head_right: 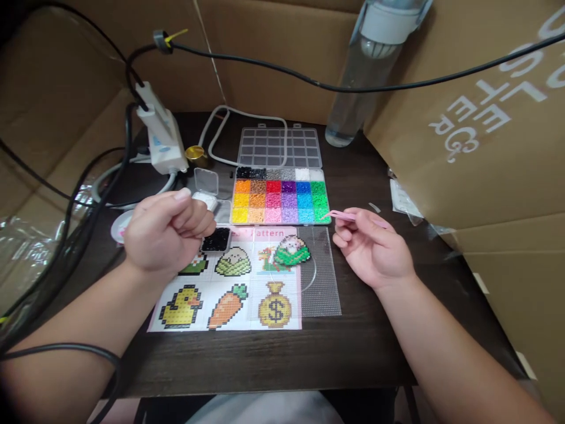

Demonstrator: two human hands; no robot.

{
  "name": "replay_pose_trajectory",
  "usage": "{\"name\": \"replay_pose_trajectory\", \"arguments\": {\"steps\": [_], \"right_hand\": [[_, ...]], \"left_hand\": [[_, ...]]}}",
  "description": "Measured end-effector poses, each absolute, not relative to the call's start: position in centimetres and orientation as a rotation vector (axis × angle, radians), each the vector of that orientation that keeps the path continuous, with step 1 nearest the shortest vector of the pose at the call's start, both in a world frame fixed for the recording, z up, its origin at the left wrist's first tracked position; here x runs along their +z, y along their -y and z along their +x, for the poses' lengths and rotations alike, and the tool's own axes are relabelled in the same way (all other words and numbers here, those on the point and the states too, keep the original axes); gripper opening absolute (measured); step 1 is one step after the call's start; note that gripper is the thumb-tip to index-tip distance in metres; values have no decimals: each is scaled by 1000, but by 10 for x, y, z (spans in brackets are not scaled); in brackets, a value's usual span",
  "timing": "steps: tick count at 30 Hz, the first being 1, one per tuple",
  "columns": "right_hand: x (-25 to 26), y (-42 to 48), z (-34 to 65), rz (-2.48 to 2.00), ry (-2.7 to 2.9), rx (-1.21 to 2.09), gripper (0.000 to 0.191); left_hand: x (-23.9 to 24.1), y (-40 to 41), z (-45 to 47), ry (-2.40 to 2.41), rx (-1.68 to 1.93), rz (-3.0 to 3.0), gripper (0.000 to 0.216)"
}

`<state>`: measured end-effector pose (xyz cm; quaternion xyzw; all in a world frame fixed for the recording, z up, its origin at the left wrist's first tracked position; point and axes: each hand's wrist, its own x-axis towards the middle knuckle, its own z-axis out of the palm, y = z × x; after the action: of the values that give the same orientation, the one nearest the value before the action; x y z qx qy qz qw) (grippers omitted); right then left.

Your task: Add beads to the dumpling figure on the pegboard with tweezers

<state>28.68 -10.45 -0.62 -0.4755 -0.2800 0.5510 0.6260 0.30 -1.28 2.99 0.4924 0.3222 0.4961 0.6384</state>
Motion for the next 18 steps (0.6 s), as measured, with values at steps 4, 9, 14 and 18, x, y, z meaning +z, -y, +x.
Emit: {"name": "replay_pose_trajectory", "arguments": {"steps": [4,9,14,18], "right_hand": [[-7,105,285,-1089,624,1280,10],[-7,105,283,-1122,700,1245,9],[-9,106,285,-1104,800,1216,7],[-11,107,281,-1109,910,1140,6]], "left_hand": [[30,14,3,-756,1152,1097,54],[31,15,4,-754,1158,1080,55],[31,15,4,-752,1160,1079,56],[30,14,3,-753,1156,1080,56]]}}
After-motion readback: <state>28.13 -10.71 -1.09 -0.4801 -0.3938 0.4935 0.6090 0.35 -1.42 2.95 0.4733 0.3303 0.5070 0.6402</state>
